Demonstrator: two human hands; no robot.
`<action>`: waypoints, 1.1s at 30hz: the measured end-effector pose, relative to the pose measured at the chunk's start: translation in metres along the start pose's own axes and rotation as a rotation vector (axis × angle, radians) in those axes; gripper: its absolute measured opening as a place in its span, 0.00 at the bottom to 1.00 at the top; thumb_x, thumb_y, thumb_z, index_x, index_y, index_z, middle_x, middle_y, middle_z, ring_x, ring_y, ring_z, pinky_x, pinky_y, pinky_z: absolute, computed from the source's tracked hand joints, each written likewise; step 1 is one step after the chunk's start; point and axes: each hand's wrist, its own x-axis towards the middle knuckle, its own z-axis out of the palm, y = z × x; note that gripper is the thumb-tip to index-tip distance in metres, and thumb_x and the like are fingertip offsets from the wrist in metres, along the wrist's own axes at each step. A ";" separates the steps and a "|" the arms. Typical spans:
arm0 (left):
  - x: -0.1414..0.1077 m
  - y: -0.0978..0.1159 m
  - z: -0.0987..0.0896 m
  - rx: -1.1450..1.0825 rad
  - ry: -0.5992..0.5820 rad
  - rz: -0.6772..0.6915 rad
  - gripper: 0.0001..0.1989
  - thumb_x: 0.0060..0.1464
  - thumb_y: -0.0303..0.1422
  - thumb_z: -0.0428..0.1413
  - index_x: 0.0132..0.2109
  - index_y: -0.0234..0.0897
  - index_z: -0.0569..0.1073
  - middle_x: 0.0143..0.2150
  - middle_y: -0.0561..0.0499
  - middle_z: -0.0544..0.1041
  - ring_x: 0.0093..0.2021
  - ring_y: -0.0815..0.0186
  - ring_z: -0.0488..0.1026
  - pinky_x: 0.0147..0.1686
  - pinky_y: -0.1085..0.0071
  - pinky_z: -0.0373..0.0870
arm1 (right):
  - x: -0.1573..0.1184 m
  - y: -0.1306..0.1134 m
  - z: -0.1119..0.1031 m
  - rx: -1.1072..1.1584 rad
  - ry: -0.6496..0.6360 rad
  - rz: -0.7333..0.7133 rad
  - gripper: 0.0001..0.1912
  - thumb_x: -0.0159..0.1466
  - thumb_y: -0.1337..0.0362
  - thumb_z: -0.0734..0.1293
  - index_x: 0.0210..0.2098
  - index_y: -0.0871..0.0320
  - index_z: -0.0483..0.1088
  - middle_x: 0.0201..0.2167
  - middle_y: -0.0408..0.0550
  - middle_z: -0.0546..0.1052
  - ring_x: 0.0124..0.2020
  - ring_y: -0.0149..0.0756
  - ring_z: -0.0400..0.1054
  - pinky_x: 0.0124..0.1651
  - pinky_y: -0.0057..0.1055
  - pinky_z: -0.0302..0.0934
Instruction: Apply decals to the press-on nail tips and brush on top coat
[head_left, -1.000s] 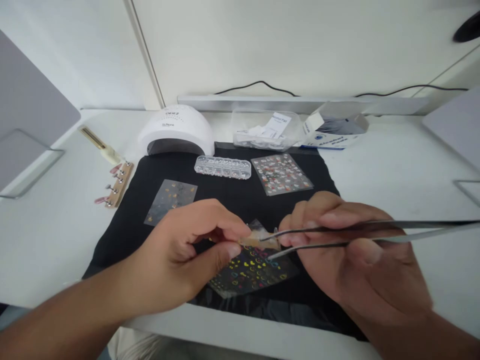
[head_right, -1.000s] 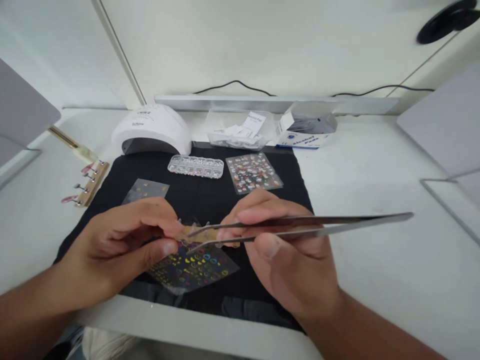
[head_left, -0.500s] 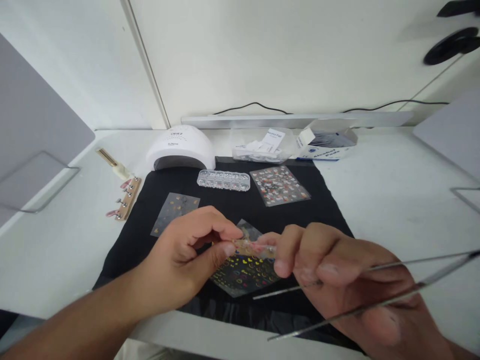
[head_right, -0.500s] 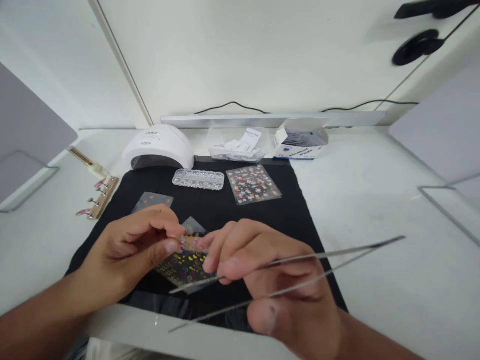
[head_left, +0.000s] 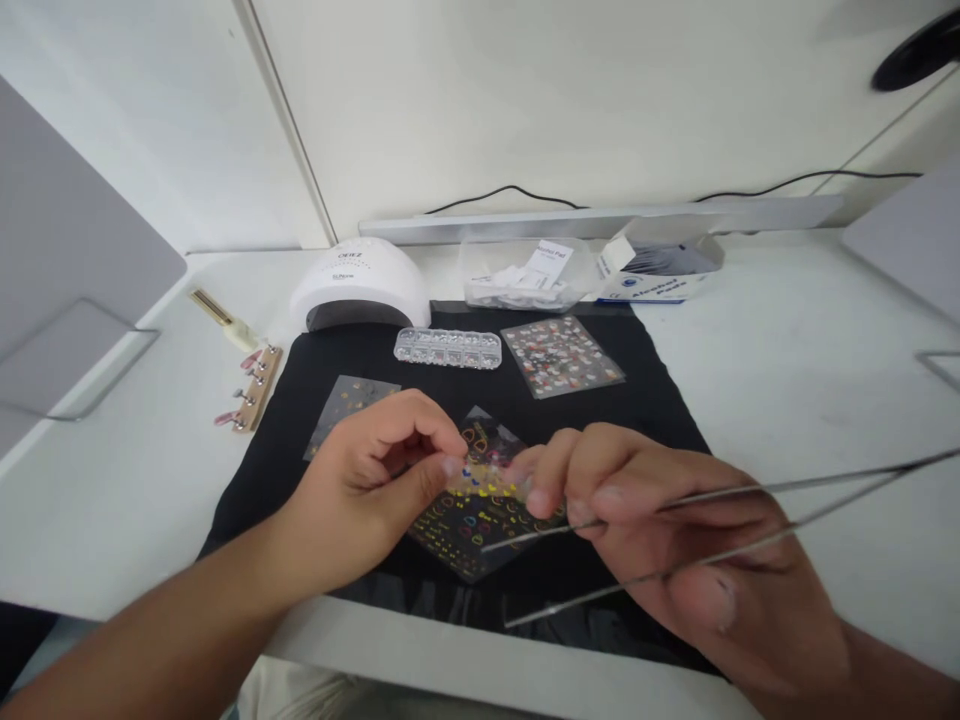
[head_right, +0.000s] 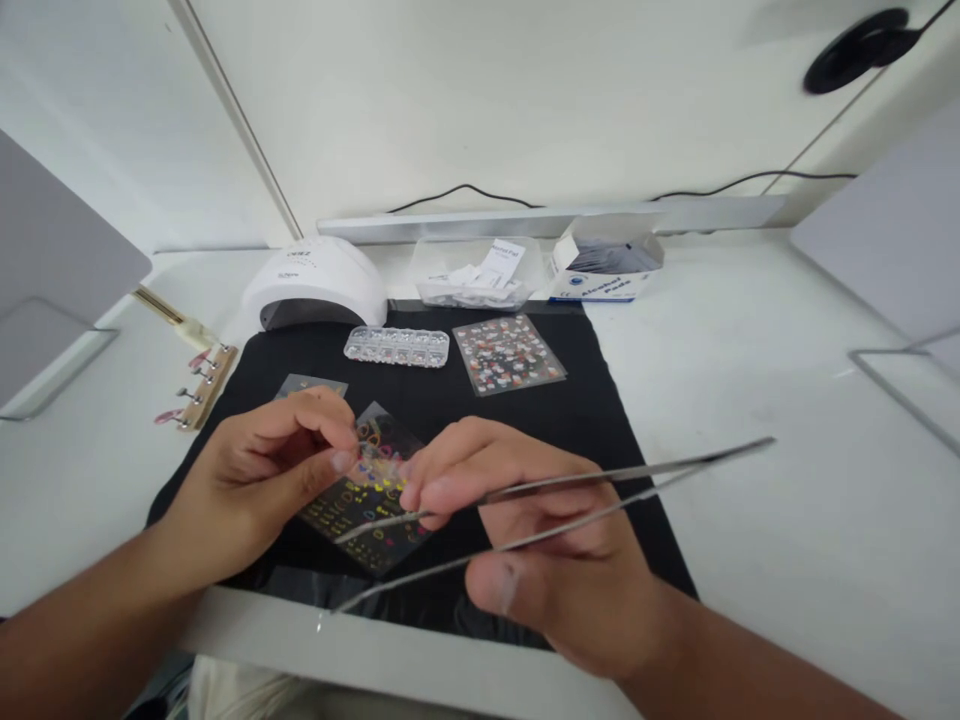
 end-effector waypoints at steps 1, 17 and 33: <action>0.000 -0.001 0.000 -0.013 0.011 -0.010 0.08 0.59 0.21 0.59 0.34 0.37 0.76 0.32 0.53 0.74 0.31 0.71 0.70 0.30 0.76 0.67 | 0.000 0.001 0.000 0.001 -0.002 -0.004 0.13 0.66 0.55 0.73 0.49 0.48 0.83 0.35 0.46 0.79 0.40 0.37 0.75 0.53 0.41 0.73; 0.008 -0.009 -0.004 -0.083 0.068 -0.093 0.05 0.59 0.30 0.63 0.35 0.37 0.76 0.35 0.51 0.74 0.34 0.67 0.70 0.32 0.72 0.68 | 0.003 0.000 -0.001 -0.095 -0.095 0.003 0.16 0.67 0.61 0.73 0.54 0.47 0.80 0.39 0.49 0.85 0.46 0.43 0.81 0.53 0.44 0.76; 0.009 -0.012 -0.004 0.048 0.059 0.018 0.05 0.61 0.25 0.60 0.35 0.38 0.74 0.37 0.51 0.72 0.36 0.66 0.70 0.35 0.70 0.68 | 0.003 -0.003 -0.002 0.046 -0.016 0.178 0.12 0.65 0.59 0.75 0.49 0.47 0.82 0.42 0.51 0.86 0.43 0.41 0.82 0.46 0.38 0.78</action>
